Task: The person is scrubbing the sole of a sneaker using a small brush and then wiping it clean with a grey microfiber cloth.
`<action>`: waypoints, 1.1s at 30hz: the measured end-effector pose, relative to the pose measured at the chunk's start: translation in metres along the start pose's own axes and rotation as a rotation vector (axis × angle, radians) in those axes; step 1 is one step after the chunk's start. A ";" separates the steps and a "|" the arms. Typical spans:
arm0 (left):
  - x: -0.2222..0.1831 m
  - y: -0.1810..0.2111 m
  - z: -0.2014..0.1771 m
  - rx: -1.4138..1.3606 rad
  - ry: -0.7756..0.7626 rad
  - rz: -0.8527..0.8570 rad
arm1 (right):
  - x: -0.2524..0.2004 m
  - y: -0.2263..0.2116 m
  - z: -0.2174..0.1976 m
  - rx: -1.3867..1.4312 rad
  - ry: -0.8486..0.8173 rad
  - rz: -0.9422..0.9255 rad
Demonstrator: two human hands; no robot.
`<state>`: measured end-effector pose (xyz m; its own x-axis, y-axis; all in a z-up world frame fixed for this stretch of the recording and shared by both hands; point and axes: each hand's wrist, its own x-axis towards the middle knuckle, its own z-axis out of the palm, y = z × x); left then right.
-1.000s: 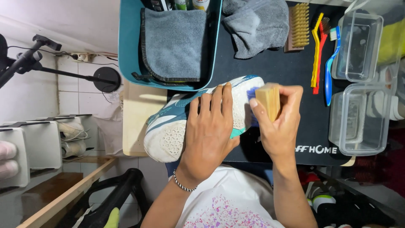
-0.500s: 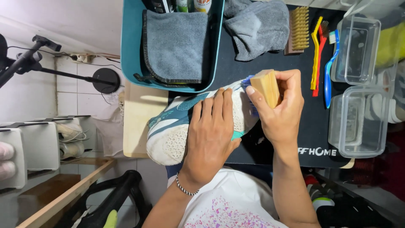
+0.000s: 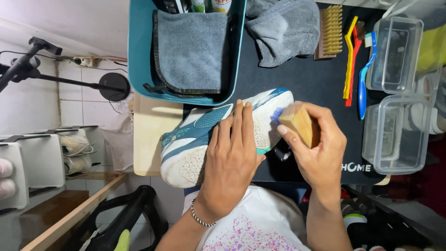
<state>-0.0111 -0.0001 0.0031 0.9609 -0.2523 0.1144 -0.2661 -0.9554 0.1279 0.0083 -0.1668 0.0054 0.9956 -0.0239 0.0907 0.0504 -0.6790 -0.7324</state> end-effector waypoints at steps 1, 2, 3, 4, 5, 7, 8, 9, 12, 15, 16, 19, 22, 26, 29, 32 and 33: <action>-0.004 0.003 0.000 -0.001 -0.003 0.000 | 0.002 -0.001 -0.001 0.000 -0.002 0.003; -0.005 0.004 0.001 -0.008 0.023 -0.015 | 0.006 -0.002 -0.001 -0.090 -0.015 -0.077; -0.006 0.006 0.002 -0.015 0.050 -0.031 | 0.011 -0.003 -0.001 -0.179 -0.028 -0.156; -0.007 0.007 0.005 -0.011 0.053 -0.036 | 0.014 -0.006 -0.001 -0.176 -0.030 -0.163; -0.007 0.008 0.007 -0.037 0.114 -0.048 | 0.018 -0.008 -0.001 -0.229 -0.072 -0.279; -0.015 0.013 0.011 -0.076 0.159 -0.057 | 0.017 -0.012 -0.006 -0.287 -0.126 -0.379; -0.016 0.014 0.013 -0.036 0.159 -0.061 | 0.019 -0.013 -0.009 -0.265 -0.176 -0.401; -0.017 0.014 0.015 0.004 0.158 -0.064 | 0.021 -0.015 -0.011 -0.242 -0.227 -0.423; -0.016 0.013 0.016 -0.020 0.179 -0.064 | 0.028 -0.002 -0.019 -0.234 -0.238 -0.301; -0.019 0.014 0.018 -0.012 0.148 -0.065 | 0.029 0.006 -0.018 -0.202 -0.206 -0.221; -0.020 0.014 0.017 -0.015 0.144 -0.063 | 0.028 0.005 -0.017 -0.203 -0.206 -0.216; -0.020 0.014 0.014 -0.007 0.163 -0.056 | 0.024 -0.004 -0.015 -0.173 -0.153 -0.271; -0.019 0.014 0.013 -0.115 0.331 -0.060 | 0.022 -0.015 -0.015 -0.188 -0.232 -0.402; -0.022 0.011 0.016 -0.084 0.247 -0.030 | 0.031 -0.006 -0.018 -0.211 -0.251 -0.348; -0.022 0.011 0.018 -0.063 0.233 -0.017 | 0.038 0.003 -0.023 -0.202 -0.245 -0.254; -0.024 0.012 0.017 -0.066 0.230 -0.021 | 0.038 0.010 -0.027 -0.204 -0.210 -0.233; -0.024 0.013 0.017 -0.069 0.238 -0.025 | 0.039 0.013 -0.029 -0.210 -0.184 -0.224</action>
<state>-0.0359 -0.0087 -0.0147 0.9243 -0.1773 0.3381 -0.2545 -0.9463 0.1996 0.0458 -0.1973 0.0190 0.9603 0.2619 0.0958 0.2702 -0.7892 -0.5514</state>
